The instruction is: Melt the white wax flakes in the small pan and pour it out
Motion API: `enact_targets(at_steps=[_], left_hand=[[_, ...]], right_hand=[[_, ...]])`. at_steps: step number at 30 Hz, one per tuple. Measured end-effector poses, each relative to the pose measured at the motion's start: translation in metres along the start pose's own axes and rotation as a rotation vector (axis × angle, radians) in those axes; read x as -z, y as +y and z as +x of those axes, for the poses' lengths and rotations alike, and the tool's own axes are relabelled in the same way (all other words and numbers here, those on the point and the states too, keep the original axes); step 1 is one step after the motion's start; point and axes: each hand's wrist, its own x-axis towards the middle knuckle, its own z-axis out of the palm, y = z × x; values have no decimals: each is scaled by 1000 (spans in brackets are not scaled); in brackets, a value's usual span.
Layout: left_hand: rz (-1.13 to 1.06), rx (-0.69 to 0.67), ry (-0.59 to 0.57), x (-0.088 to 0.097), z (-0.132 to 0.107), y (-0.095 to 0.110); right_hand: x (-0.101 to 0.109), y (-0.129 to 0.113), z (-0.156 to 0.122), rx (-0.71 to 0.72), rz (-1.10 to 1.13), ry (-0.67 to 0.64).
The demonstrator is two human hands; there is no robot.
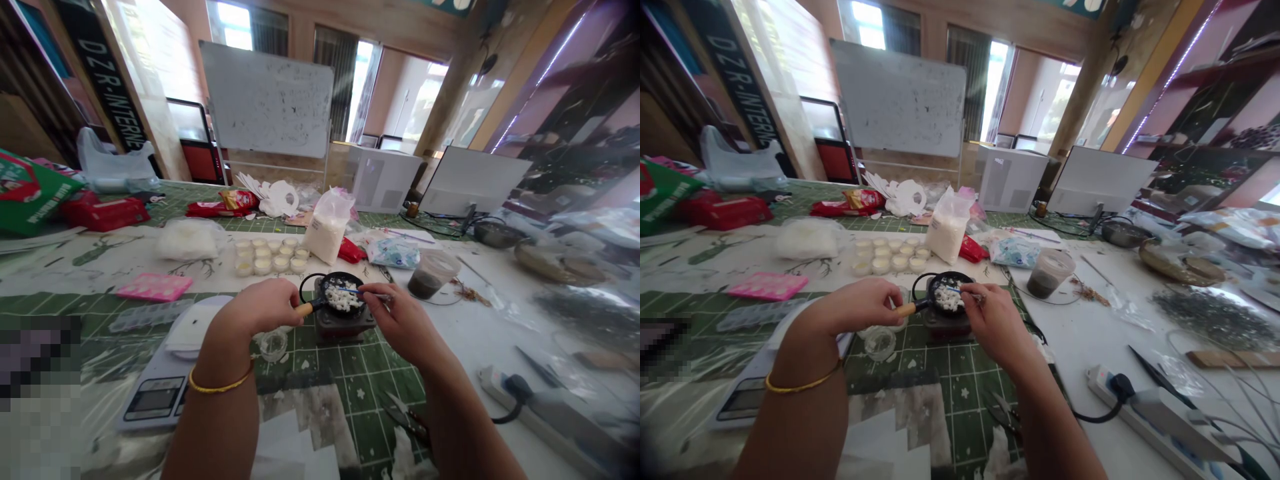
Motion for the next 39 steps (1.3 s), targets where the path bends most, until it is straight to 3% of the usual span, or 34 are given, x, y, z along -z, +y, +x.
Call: enact_targets(at_steps=[3, 7, 12, 16, 21, 25, 30, 35, 39], left_hand=[[-7, -9, 4, 0, -1, 1], [-13, -18, 4, 0, -1, 1], [-18, -49, 12, 0, 0, -1], [-53, -61, -17, -1, 1, -1], [-30, -56, -22, -1, 1, 2], [-26, -56, -16, 0, 1, 3], [-10, -60, -4, -1, 1, 3], [-7, -60, 2, -2, 1, 3], [-7, -72, -1, -3, 3, 1]], right_hand=[[5, 2, -1, -23, -19, -21], [11, 6, 0, -83, -111, 122], [10, 6, 3, -60, -135, 2], [7, 7, 4, -61, -123, 95], [-1, 12, 7, -47, -76, 5], [-5, 13, 9, -62, -41, 73], [-8, 11, 11, -57, -37, -22], [-13, 9, 13, -64, 16, 28], [-13, 8, 12, -36, 47, -70]])
